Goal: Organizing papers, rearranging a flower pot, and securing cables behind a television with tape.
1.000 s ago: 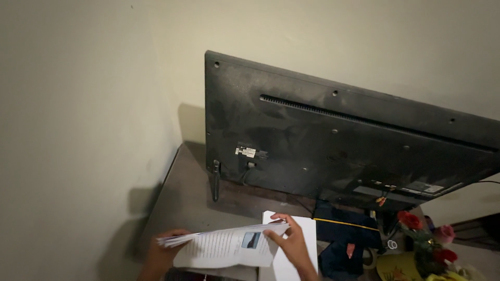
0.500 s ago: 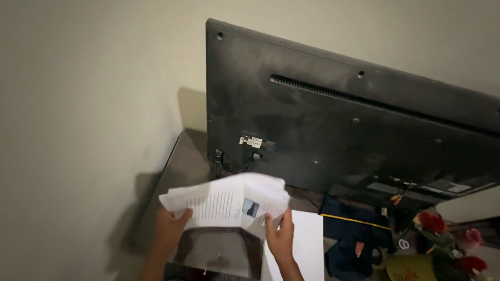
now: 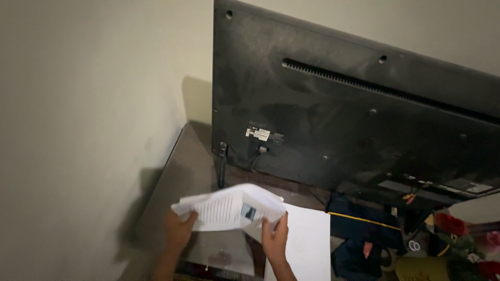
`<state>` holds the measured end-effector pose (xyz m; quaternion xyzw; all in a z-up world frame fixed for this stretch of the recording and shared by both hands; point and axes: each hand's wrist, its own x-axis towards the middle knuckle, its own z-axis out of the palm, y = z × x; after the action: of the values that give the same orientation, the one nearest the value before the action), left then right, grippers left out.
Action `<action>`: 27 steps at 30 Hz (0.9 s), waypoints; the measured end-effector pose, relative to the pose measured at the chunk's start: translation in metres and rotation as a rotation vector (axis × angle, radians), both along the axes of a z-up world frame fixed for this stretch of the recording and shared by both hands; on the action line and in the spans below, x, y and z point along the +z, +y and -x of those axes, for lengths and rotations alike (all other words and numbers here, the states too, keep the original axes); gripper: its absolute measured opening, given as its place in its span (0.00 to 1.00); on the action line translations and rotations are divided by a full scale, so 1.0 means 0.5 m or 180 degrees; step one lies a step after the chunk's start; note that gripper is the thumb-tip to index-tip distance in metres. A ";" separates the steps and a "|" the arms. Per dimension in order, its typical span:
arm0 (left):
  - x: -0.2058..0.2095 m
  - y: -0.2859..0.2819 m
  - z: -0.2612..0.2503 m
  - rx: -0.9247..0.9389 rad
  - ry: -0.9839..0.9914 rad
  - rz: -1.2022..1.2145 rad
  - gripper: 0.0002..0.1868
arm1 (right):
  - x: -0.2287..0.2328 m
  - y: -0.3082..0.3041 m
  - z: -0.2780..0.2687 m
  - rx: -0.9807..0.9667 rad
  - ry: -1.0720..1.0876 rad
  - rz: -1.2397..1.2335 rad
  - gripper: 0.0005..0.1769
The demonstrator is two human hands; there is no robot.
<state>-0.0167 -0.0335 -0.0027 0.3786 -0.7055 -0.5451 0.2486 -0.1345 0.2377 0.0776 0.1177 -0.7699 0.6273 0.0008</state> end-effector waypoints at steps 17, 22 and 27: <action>0.151 0.024 -0.024 0.0131 0.0071 -0.0095 0.25 | 0.090 0.016 0.000 0.0165 0.1538 -0.0415 0.41; 0.074 -0.012 -0.029 -0.0049 0.0642 -0.0096 0.24 | 0.132 0.059 0.014 0.0880 0.1264 -0.1274 0.37; 0.155 0.010 -0.046 -0.0240 0.0852 -0.0074 0.30 | 0.163 0.083 0.014 0.1134 0.1318 -0.1542 0.31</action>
<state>0.0064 -0.0283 0.0749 0.2786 -0.6734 -0.6079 0.3153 -0.1413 0.2792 0.1589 0.3712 -0.8470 0.3799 0.0195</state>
